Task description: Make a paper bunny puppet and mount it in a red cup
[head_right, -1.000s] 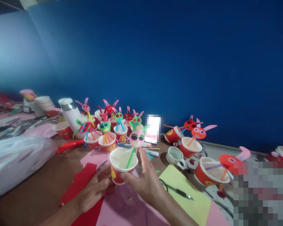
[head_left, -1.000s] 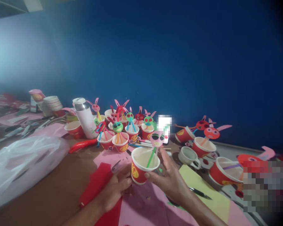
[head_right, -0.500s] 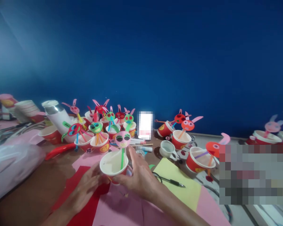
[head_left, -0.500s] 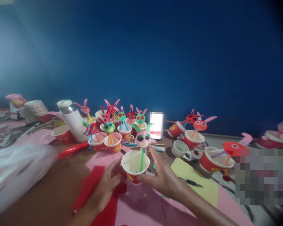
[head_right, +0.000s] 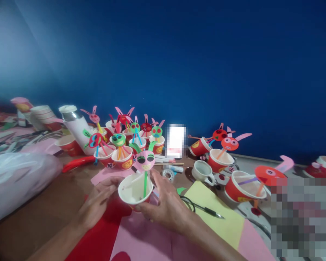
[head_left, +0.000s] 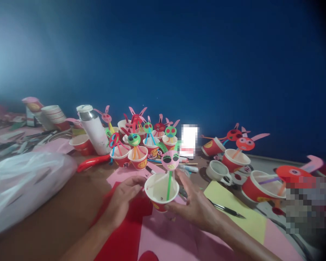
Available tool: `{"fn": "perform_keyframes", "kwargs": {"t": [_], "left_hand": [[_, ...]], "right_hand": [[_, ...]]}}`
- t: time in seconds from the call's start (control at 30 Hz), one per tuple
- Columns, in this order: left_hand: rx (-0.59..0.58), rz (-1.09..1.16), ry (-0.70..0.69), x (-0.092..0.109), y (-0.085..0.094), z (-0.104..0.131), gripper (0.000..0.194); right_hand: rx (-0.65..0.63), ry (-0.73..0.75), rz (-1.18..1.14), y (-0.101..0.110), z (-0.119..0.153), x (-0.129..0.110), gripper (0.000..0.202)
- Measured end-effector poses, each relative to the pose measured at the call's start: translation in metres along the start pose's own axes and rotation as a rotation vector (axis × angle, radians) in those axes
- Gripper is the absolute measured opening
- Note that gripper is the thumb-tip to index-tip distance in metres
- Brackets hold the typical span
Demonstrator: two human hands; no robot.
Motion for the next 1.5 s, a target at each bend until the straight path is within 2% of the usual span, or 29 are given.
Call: {"fn": "perform_keyframes", "kwargs": {"t": [0.17,0.53,0.63,0.77,0.93,1.5], "left_hand": [[0.001,0.011,0.064,-0.004,-0.005,0.001,0.024],[0.055,0.048,0.143,-0.011,-0.006,0.002,0.021],[0.034,0.079,0.152,-0.011,-0.007,0.002,0.022],[-0.024,0.124,0.180,-0.012,-0.007,0.002,0.020],[-0.075,0.192,0.202,-0.014,-0.007,0.001,0.016],[-0.145,0.127,0.129,-0.010,-0.008,0.001,0.009]], "right_hand": [[0.012,0.029,0.026,0.000,-0.002,-0.003,0.074],[0.016,0.098,0.049,-0.002,-0.002,-0.003,0.069],[0.022,0.115,0.013,-0.002,-0.002,-0.003,0.065],[0.032,0.128,-0.088,-0.002,-0.003,-0.004,0.072],[0.053,0.087,-0.191,0.000,-0.006,-0.003,0.067],[0.024,0.101,-0.142,0.003,-0.006,-0.005,0.068]]}}
Point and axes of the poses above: each hand's wrist, its own z-axis away from the middle knuckle, its own y-axis out of the back of the hand, x = y × z, the point moved 6 cm from there along -z, towards the middle knuckle, and after that the axes turned 9 degrees about y, right-handed, at the moved point
